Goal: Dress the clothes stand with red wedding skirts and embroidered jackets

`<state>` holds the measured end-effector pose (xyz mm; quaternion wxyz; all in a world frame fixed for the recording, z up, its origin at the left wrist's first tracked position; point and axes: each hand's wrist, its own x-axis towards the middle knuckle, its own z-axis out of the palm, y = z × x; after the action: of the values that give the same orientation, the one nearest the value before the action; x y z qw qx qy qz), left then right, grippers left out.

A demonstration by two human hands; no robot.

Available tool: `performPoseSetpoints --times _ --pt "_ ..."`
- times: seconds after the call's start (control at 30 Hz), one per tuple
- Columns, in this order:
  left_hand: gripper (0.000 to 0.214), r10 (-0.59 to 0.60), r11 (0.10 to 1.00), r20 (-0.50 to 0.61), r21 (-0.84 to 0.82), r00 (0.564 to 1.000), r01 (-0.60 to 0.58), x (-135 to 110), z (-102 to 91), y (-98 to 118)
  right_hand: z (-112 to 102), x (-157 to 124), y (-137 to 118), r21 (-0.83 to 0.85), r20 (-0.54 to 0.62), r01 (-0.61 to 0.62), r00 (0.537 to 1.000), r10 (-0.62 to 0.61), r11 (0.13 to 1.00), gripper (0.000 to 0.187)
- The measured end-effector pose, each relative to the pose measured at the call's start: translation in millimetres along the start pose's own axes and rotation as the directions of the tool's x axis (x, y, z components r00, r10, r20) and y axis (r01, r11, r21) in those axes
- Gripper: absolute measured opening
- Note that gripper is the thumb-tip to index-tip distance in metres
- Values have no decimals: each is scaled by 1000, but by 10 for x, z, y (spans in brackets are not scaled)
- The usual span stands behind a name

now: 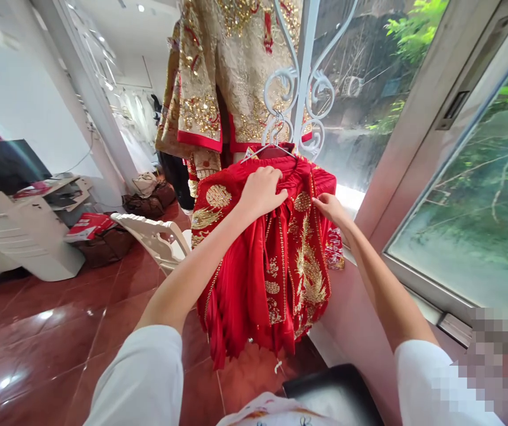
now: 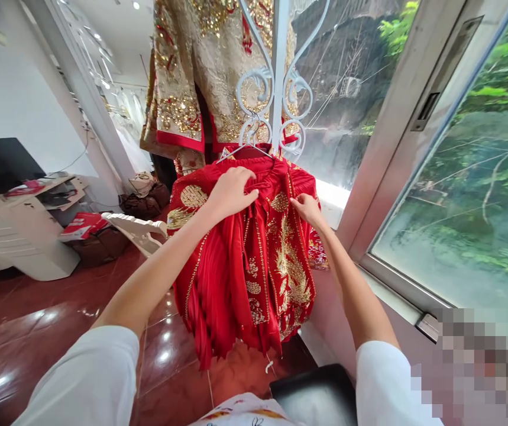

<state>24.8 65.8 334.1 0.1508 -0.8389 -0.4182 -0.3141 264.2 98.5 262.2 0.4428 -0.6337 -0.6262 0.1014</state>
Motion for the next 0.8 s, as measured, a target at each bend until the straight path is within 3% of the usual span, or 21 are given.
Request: performPoseSetpoints --times 0.07,0.17,0.27,0.33,0.4,0.5,0.6,0.7,0.8 --pt "35 -28 999 47 25 999 27 158 186 155 -39 -21 69 126 -12 36 999 -34 991 24" --pt "47 -104 995 117 11 988 104 313 418 266 -297 85 116 230 -93 121 990 -102 966 19" --pt "56 -131 991 140 -20 982 135 352 516 244 -602 351 117 119 -274 245 939 -206 962 15" --pt "56 -136 990 137 -26 981 141 338 532 202 -682 533 99 37 -322 280 912 -254 959 15" --pt "56 -135 990 131 -19 982 139 308 524 157 -661 649 77 110 -268 220 946 -184 969 17" --pt "55 -133 989 119 -50 984 140 258 445 76 -653 678 39 374 -65 70 997 -49 925 21" --pt "54 -87 972 66 -213 994 99 230 274 -5 -830 650 -21 517 106 47 987 -119 854 22" --pt "56 12 928 -1 -371 1000 -11 231 145 -56 -914 629 -62 497 100 109 978 -182 861 25" --pt "54 34 917 -27 -396 999 -42 234 202 -95 -642 535 -9 362 11 216 972 -236 907 33"
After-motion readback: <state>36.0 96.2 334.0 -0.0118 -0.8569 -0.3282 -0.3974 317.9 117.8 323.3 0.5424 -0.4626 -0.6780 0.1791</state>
